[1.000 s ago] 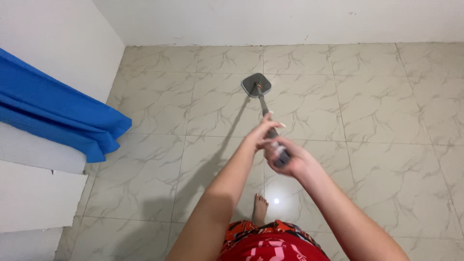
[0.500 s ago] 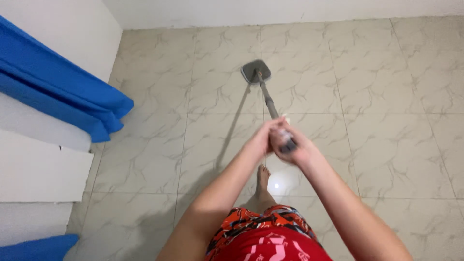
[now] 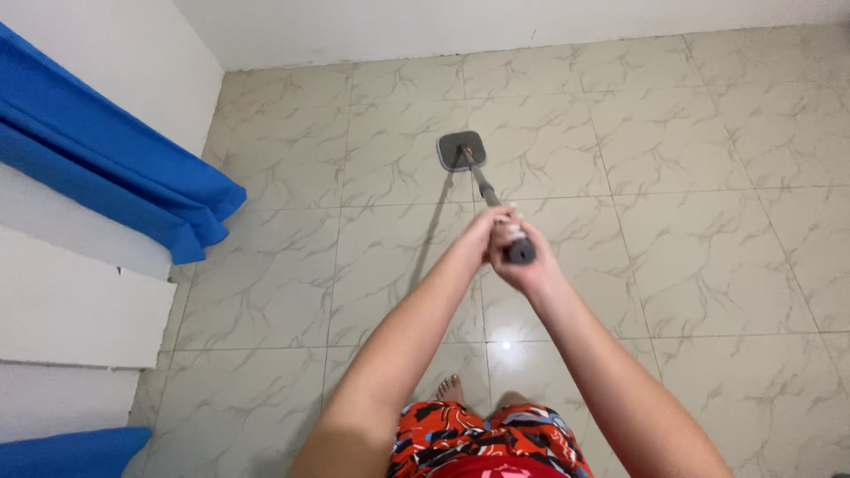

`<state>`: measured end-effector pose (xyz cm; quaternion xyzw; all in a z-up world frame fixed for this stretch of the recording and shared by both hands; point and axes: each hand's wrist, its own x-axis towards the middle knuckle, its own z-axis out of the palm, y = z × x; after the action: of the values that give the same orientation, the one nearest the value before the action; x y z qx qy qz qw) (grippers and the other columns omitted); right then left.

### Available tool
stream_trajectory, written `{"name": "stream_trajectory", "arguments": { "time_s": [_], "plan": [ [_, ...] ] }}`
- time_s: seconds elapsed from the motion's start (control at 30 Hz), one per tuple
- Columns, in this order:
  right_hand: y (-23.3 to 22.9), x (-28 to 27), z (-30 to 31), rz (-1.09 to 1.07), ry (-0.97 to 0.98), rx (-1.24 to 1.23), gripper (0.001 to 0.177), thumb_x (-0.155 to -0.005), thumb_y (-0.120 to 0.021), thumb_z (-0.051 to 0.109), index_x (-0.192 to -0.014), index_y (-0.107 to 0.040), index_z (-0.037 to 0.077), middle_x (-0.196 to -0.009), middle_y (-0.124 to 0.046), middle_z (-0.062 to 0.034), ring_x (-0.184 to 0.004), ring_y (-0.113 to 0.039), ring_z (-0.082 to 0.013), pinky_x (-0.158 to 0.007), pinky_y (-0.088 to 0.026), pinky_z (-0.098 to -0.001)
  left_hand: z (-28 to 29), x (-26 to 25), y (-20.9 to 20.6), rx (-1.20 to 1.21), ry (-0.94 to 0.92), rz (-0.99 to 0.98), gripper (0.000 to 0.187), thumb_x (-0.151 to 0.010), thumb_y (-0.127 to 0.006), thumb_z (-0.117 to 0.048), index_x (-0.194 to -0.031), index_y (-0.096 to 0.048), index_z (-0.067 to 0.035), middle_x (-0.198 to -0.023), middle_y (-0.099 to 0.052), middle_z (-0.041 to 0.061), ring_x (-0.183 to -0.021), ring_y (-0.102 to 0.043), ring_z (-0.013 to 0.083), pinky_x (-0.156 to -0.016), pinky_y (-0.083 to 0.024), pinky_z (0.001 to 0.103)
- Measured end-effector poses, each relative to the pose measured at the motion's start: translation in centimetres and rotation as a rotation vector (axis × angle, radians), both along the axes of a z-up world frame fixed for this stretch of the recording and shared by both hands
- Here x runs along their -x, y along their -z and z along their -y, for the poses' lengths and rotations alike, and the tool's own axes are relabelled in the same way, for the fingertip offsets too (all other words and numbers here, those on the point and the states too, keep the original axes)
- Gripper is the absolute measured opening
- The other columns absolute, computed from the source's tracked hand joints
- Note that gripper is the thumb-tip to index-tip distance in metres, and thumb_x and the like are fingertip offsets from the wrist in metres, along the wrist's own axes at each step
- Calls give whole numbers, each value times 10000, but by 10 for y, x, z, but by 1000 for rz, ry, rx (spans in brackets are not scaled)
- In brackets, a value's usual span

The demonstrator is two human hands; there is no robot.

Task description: The person is mopping the tiled floor in a room.

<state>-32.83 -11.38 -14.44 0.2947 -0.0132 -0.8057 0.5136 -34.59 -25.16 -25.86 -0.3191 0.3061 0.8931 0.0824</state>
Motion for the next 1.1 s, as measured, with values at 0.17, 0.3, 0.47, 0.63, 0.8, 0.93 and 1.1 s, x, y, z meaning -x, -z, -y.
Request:
{"name": "stream_trajectory", "arguments": {
  "time_s": [0.17, 0.3, 0.47, 0.63, 0.8, 0.93, 1.1],
  "plan": [
    [13, -12, -8, -146, -76, -29, 132, -958, -585, 103, -882, -621, 1, -658, -582, 11, -529, -568, -104, -489, -514, -238, -16, -27, -9, 31, -45, -66, 227, -825, -744, -301, -746, -604, -140, -641, -643, -13, -463, -589, 99, -450, -519, 211],
    [12, -55, -72, -70, -162, -99, 167, -954, -587, 139, -813, -610, 52, -667, -608, 19, -536, -581, -100, -504, -519, -213, -80, -79, -25, -9, 9, 43, 277, -843, -762, -333, -702, -579, -180, -558, -524, -75, -380, -480, 55, -369, -438, 166],
    [-73, -120, -192, 23, -203, -170, 198, -966, -617, 121, -773, -586, 86, -655, -603, 30, -510, -556, -78, -460, -484, -182, -189, -148, -90, -201, 142, -11, 330, -814, -760, -294, -615, -512, -205, -478, -455, -87, -311, -453, 75, -289, -428, 230],
    [-112, -164, -287, 40, -275, -32, 215, -954, -611, 91, -762, -515, 81, -615, -502, 46, -438, -483, -25, -399, -407, -180, -292, -204, -168, -100, 115, 10, 169, -815, -654, -242, -824, -654, -73, -699, -656, 40, -551, -672, 149, -492, -589, 265],
    [-35, -138, -290, -9, -264, -41, 248, -970, -628, 98, -752, -512, 85, -593, -504, 47, -415, -452, -31, -365, -373, -177, -294, -166, -64, -36, 95, 20, 157, -805, -684, -232, -800, -605, -97, -667, -638, 20, -524, -675, 150, -474, -591, 297],
    [17, -97, -258, -78, -320, 20, 302, -977, -649, 106, -716, -499, 106, -596, -504, 37, -426, -446, -64, -367, -379, -193, -252, -116, -2, 69, 92, 120, 228, -808, -720, -302, -807, -583, -120, -697, -635, 31, -522, -645, 152, -468, -568, 305],
    [120, -135, -236, -291, -350, -248, 241, -925, -684, 221, -746, -543, 145, -609, -530, 31, -439, -448, -80, -367, -368, -206, -224, -139, 145, 202, 94, 152, 219, -729, -686, -347, -893, -678, -202, -907, -655, 13, -733, -641, 161, -575, -575, 346]
  ]
}}
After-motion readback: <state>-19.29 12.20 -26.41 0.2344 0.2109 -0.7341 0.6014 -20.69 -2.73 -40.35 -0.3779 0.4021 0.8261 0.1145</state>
